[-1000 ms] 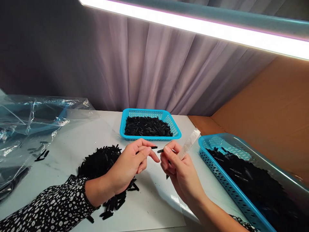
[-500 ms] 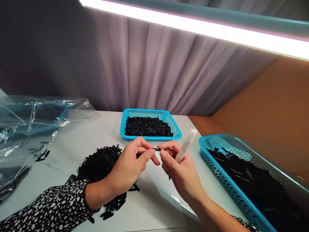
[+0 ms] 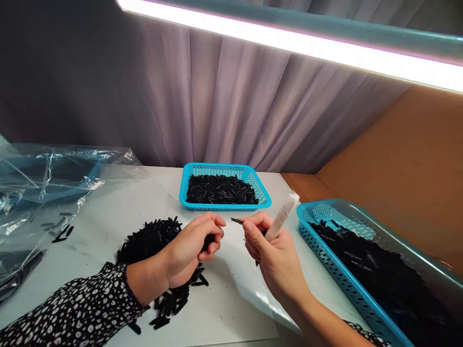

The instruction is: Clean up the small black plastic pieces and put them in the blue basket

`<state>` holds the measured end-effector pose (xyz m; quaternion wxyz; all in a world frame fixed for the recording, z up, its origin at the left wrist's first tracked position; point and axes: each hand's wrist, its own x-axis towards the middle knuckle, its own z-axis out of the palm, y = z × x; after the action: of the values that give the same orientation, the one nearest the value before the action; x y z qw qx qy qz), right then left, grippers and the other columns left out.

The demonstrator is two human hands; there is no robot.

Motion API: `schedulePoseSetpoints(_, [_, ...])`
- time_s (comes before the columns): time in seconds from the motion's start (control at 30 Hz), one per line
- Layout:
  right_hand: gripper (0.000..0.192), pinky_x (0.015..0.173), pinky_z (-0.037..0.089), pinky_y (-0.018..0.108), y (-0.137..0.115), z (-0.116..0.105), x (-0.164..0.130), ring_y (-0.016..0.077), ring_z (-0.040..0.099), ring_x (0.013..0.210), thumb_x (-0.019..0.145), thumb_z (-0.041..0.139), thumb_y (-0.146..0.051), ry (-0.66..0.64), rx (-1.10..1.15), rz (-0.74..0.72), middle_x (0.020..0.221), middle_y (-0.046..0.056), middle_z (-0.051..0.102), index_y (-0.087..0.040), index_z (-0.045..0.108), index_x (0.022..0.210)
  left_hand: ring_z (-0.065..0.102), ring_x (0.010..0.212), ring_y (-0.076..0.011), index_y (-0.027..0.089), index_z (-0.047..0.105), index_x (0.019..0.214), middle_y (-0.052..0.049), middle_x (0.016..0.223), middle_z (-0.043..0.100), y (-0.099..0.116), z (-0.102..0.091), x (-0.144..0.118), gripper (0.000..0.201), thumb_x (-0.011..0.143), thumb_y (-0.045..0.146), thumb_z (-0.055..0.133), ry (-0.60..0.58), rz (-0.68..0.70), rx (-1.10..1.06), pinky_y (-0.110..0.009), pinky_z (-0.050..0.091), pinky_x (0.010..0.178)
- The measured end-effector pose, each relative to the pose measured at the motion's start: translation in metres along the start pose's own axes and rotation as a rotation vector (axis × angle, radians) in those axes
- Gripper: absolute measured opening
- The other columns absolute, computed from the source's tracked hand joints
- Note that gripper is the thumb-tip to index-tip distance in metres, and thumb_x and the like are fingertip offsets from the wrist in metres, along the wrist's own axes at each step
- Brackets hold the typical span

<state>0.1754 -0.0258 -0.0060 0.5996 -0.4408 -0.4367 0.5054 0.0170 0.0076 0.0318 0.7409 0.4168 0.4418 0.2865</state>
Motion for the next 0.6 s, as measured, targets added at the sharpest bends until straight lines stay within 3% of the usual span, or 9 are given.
schedulePoseSetpoints(0.1, [0.034,0.043,0.016,0.022,-0.002,0.001,0.000,0.0063,0.020,0.047,0.082,0.073,-0.050,-0.003,0.074,0.050,0.052,-0.010,0.031,-0.019,0.061,0.077,0.042,0.063,-0.0065,0.014,0.054,0.094,0.001,0.081,0.054,-0.002,0.000,-0.001,0.022,0.077,0.003,0.046,-0.067,-0.058,0.013,-0.023,0.027,0.055])
schedulePoseSetpoints(0.23, [0.037,0.041,0.014,0.021,-0.006,0.003,0.000,0.0058,0.019,0.046,0.079,0.076,-0.050,0.005,0.150,0.111,0.050,-0.010,0.035,-0.019,0.056,0.074,0.042,0.063,-0.0062,0.012,0.054,0.106,-0.005,0.095,0.062,-0.003,0.001,-0.003,0.020,0.087,0.009,0.048,-0.131,-0.044,0.052,-0.024,0.027,0.057])
schedulePoseSetpoints(0.4, [0.039,0.041,0.013,0.019,-0.011,0.006,0.001,0.0045,0.018,0.044,0.077,0.078,-0.049,-0.008,0.237,0.152,0.048,-0.011,0.038,-0.019,0.053,0.072,0.043,0.060,-0.0060,0.014,0.051,0.104,-0.004,0.093,0.061,0.001,0.002,-0.002,0.012,0.093,0.017,0.047,-0.079,0.013,0.068,-0.026,0.025,0.057])
schedulePoseSetpoints(0.6, [0.036,0.039,0.013,0.019,-0.011,0.008,0.001,0.0039,0.016,0.041,0.082,0.072,-0.041,-0.014,0.295,0.178,0.047,-0.010,0.043,-0.020,0.048,0.067,0.041,0.062,-0.0072,0.014,0.051,0.105,0.001,0.080,0.058,0.003,0.002,-0.004,0.026,0.082,0.004,0.046,-0.061,-0.005,0.065,-0.027,0.026,0.059])
